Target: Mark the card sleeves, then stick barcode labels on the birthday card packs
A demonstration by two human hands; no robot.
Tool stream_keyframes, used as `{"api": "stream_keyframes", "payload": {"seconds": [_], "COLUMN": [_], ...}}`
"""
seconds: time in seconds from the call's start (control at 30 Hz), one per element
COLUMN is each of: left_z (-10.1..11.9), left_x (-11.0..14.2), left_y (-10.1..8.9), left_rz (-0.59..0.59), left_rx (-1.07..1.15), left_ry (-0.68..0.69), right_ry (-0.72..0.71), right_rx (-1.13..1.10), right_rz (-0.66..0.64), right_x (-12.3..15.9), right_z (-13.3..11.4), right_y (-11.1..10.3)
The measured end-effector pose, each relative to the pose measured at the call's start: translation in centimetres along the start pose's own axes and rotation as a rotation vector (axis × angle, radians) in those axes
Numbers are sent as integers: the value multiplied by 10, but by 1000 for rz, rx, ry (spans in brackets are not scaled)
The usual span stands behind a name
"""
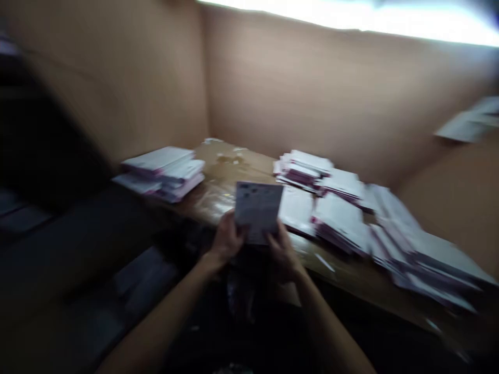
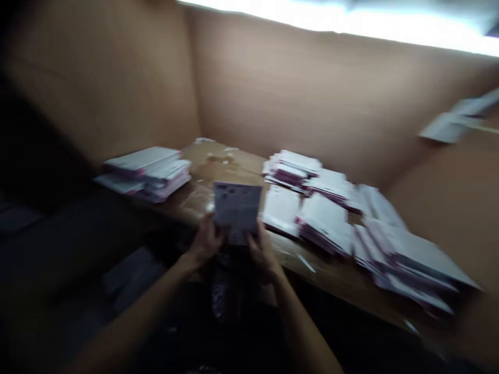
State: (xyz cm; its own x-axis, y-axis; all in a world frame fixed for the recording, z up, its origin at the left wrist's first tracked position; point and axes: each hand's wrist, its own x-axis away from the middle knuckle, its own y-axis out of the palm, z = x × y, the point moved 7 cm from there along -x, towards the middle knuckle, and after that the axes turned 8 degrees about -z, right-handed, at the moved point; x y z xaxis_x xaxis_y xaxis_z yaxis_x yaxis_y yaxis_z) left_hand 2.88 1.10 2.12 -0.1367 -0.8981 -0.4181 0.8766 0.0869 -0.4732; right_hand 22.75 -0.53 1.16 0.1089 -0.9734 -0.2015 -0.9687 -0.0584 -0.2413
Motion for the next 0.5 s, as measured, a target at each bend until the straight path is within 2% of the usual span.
{"api": "stream_keyframes", "payload": {"seconds": [0.07, 0.13, 0.2, 0.23, 0.3, 0.33, 0.4, 0.5], "left_z": [1, -5, -19, -30, -63, -85, -133, -196], "left_x": [31, 67, 108, 128, 163, 177, 196, 196], "left_y": [-6, -2, 3, 4, -2, -7, -16, -25], "left_rz": [76, 47, -48, -89, -143, -152, -145, -111], "left_rx": [-118, -162, -135, -103, -24, 16, 79, 116], "left_ry": [36, 71, 79, 60, -51, -152, -394, -666], "right_ry": [85, 140, 146, 95, -86, -191, -355, -470], "right_rx": [-15, 36, 310, 510, 895, 1025, 1115, 1077], "right_rz": [-20, -27, -16, -14, 49, 85, 99, -117], "right_x": [-3, -20, -42, -52, -61, -60, -49, -26], "right_z": [18, 30, 26, 16, -15, -31, -53, -51], "right_y": [2, -2, -8, -8, -2, 5, 26, 63]}}
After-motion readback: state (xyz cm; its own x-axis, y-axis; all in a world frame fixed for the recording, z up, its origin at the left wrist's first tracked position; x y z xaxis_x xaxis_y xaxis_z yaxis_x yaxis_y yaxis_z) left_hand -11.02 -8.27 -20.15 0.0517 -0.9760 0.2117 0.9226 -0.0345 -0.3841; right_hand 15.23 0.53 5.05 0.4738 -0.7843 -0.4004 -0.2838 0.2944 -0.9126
